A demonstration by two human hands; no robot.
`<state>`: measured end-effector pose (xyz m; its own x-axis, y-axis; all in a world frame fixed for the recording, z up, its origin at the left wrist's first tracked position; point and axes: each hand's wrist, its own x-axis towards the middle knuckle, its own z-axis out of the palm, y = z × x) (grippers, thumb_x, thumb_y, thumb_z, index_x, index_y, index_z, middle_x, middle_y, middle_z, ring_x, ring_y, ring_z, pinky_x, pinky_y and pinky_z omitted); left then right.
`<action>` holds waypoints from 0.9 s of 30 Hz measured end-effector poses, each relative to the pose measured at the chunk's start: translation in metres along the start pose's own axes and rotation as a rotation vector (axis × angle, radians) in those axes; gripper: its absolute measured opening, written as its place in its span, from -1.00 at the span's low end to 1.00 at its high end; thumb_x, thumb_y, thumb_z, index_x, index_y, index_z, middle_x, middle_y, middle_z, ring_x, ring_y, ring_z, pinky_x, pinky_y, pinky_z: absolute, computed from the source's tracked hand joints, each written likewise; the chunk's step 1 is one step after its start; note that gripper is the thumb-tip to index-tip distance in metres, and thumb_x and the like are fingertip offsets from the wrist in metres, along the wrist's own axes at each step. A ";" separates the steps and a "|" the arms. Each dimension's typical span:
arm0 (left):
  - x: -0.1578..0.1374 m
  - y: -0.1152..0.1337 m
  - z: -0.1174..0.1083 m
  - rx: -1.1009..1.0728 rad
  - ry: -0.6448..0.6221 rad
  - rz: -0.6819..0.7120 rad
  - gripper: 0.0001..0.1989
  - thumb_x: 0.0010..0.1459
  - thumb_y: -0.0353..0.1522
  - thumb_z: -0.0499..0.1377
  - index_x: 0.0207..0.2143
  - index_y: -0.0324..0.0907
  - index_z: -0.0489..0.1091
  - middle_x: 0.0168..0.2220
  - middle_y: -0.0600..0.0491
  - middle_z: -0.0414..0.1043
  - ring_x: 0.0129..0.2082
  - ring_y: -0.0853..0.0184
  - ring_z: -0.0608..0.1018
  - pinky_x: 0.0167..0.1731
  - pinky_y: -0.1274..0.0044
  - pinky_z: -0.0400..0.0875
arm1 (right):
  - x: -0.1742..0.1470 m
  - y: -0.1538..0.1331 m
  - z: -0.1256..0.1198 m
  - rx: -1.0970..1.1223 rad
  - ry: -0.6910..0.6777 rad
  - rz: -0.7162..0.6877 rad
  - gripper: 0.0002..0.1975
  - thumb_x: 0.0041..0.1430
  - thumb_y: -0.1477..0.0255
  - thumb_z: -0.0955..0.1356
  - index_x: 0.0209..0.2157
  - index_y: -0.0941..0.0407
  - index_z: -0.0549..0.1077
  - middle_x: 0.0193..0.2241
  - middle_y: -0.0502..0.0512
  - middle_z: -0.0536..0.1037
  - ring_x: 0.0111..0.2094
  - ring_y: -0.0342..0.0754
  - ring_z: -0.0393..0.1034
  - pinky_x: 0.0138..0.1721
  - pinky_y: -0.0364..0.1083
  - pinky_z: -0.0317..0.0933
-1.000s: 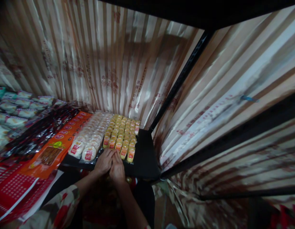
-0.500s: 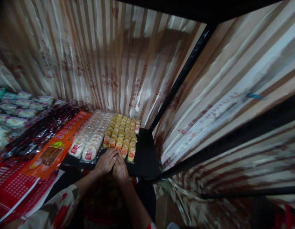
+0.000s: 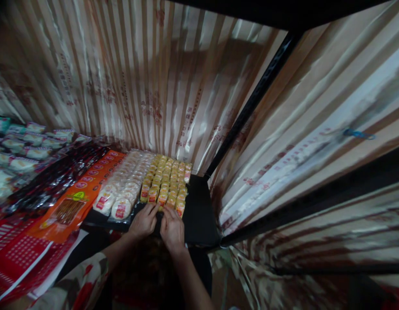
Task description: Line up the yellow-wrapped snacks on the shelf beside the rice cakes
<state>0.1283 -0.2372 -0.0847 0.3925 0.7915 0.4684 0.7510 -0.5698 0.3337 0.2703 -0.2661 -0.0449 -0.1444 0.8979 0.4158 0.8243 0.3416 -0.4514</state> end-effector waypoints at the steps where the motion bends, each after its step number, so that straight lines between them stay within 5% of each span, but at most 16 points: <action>1: 0.000 0.000 0.000 -0.001 -0.008 0.008 -0.52 0.04 -0.53 -0.06 0.06 -0.30 0.21 -0.09 -0.13 0.32 -0.05 0.24 0.36 -0.03 0.40 0.36 | 0.004 0.001 -0.001 0.021 0.009 0.018 -0.59 0.10 0.59 0.13 -0.09 0.16 0.45 -0.07 0.17 0.48 -0.02 -0.03 0.35 0.04 -0.01 0.24; 18: -0.003 -0.006 0.019 0.201 0.007 0.118 -0.59 0.17 -0.47 -0.15 0.02 -0.33 0.29 0.01 -0.21 0.35 -0.02 0.17 0.40 -0.08 0.32 0.34 | 0.023 -0.005 0.019 0.094 0.011 0.131 -0.60 0.10 0.56 0.16 -0.06 0.20 0.44 -0.05 0.24 0.46 0.03 0.04 0.32 0.06 0.06 0.21; 27: 0.000 0.001 0.013 0.291 -0.065 0.077 -0.54 0.13 -0.52 -0.13 0.09 -0.29 0.23 0.08 -0.17 0.30 -0.04 0.17 0.42 -0.11 0.35 0.31 | 0.039 -0.003 -0.001 0.033 0.007 0.088 -0.64 0.18 0.49 0.14 -0.07 0.15 0.44 -0.15 0.18 0.53 -0.11 0.00 0.42 -0.02 -0.02 0.27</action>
<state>0.1358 -0.2346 -0.0946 0.4801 0.7664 0.4269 0.8347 -0.5487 0.0465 0.2629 -0.2321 -0.0267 -0.0683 0.9228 0.3793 0.8150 0.2708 -0.5122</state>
